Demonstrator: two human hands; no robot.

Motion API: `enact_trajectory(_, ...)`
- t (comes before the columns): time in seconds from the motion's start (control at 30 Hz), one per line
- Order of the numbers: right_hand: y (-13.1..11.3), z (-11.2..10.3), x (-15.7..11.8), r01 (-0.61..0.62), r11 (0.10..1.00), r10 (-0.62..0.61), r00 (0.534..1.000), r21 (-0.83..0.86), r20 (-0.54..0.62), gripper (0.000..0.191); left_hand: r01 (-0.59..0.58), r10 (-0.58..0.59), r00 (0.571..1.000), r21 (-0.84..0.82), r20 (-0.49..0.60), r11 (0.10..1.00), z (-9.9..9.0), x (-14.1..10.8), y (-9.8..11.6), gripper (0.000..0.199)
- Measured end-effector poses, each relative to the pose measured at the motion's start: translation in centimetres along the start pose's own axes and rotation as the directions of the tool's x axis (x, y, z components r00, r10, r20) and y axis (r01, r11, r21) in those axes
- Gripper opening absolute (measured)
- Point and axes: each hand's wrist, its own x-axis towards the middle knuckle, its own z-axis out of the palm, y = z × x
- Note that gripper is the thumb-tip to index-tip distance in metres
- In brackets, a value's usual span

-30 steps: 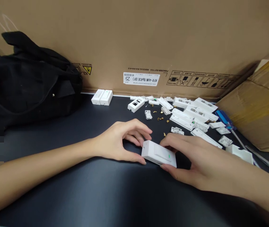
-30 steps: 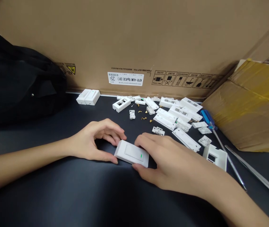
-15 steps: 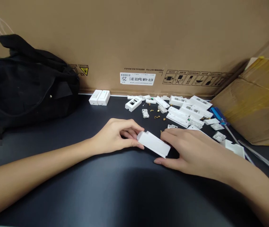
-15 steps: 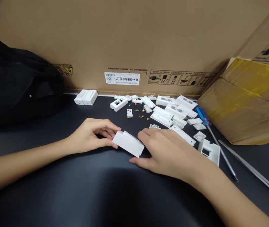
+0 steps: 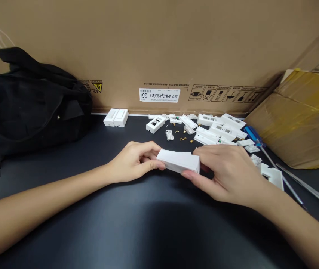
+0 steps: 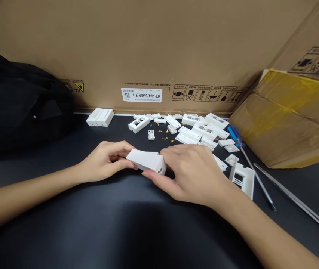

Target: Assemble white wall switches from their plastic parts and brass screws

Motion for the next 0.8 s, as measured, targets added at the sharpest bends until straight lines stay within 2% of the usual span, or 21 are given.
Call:
enact_trajectory(0.2,-0.3,0.0,0.0,0.023,1.000,-0.023,0.999,-0.004,-0.024,0.049,0.001,-0.001,1.000,-0.004,0.004,1.000,0.0,0.0,0.0,0.023)
enact_trajectory(0.3,-0.4,0.1,0.1,-0.014,1.000,0.014,0.999,-0.002,-0.052,0.045,-0.009,0.009,1.000,0.009,0.008,1.000,-0.1,0.0,0.1,0.025)
enact_trajectory(0.5,-0.9,0.7,0.3,-0.106,0.994,0.105,0.990,0.004,-0.095,0.054,0.008,-0.008,1.000,-0.005,0.002,1.000,-0.1,0.1,0.1,0.025)
enact_trajectory(0.67,-1.3,1.0,0.3,-0.057,0.998,0.050,0.983,-0.034,-0.176,0.055,0.015,-0.015,1.000,-0.030,-0.002,0.999,-0.1,-0.1,0.0,0.024)
enact_trajectory(0.8,-1.0,0.9,0.3,-0.023,1.000,0.024,0.986,0.006,-0.166,0.053,0.004,-0.004,1.000,-0.040,0.006,0.999,-0.2,-0.1,-0.2,0.025)
